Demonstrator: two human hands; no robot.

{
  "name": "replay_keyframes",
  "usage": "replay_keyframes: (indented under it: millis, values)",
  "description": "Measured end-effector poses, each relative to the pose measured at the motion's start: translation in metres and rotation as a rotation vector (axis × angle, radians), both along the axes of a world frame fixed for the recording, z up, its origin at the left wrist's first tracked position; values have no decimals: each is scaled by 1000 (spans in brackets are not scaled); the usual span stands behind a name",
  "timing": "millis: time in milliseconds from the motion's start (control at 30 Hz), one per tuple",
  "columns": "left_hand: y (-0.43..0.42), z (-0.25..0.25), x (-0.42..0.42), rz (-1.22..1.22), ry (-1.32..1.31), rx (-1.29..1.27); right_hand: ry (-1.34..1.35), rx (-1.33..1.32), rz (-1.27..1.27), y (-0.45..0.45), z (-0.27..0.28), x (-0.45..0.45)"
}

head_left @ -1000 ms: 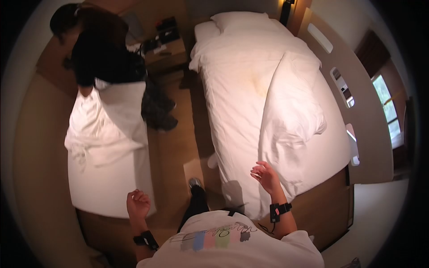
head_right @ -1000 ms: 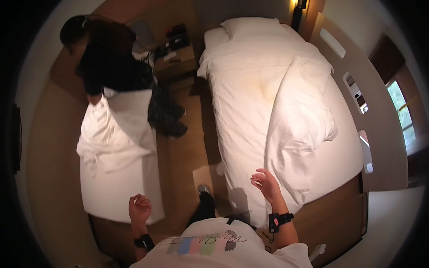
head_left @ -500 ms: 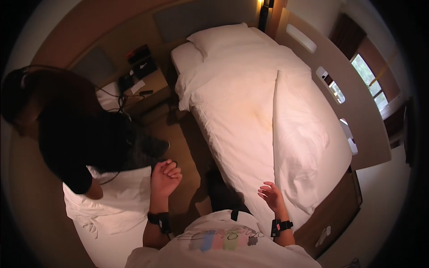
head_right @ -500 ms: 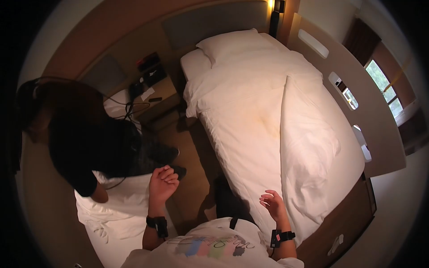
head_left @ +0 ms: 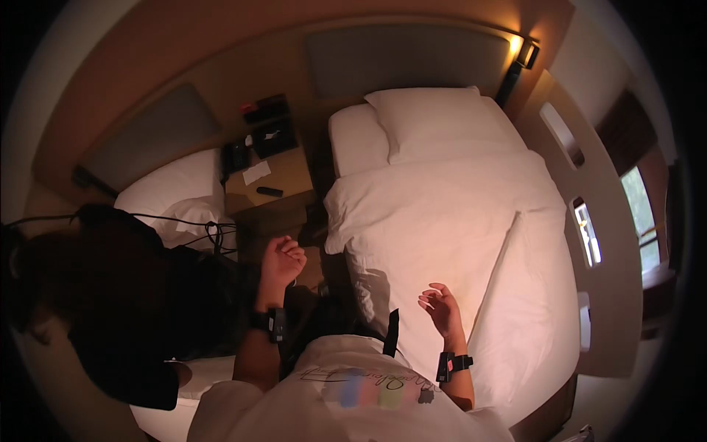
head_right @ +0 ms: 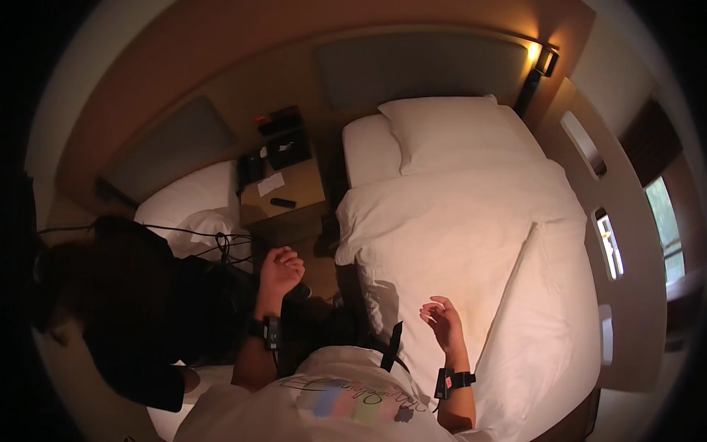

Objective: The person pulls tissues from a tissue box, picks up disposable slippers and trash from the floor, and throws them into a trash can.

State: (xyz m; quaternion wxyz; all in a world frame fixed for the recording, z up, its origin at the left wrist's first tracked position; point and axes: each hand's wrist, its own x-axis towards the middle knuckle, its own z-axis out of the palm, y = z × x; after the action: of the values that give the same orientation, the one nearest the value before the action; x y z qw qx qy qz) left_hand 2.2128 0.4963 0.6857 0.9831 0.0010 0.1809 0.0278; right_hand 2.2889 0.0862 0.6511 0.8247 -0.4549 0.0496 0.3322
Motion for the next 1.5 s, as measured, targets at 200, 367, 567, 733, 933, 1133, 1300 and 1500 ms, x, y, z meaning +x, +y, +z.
replay_keyframes:
  millis: [200, 367, 567, 733, 933, 1133, 1300, 1500]
  values:
    - [104, -81, 82, 154, 138, -70, 66, -80, 89, 76, -29, 72]
    - [210, -107, 176, 197, 163, -70, 174, -203, 114, 179, -34, 145]
    - [344, -186, 282, 355, 543, 173, 253, -231, 153, 303, -19, 248]
    - [428, -282, 345, 287, 652, 672, 208, -338, 233, 358, -18, 303]
    - [479, -270, 407, -41, 1135, 2246, 292, -437, 274, 374, -38, 338]
    - [497, -279, 454, -324, 1158, 2416, 274, -567, 351, 388, -66, 349]
    - [515, -320, 467, -425, 1240, 2703, 344, -542, 457, 427, -127, 372]
    - [471, -296, 470, -326, 559, 2070, -1036, -895, 604, 596, -184, 450]
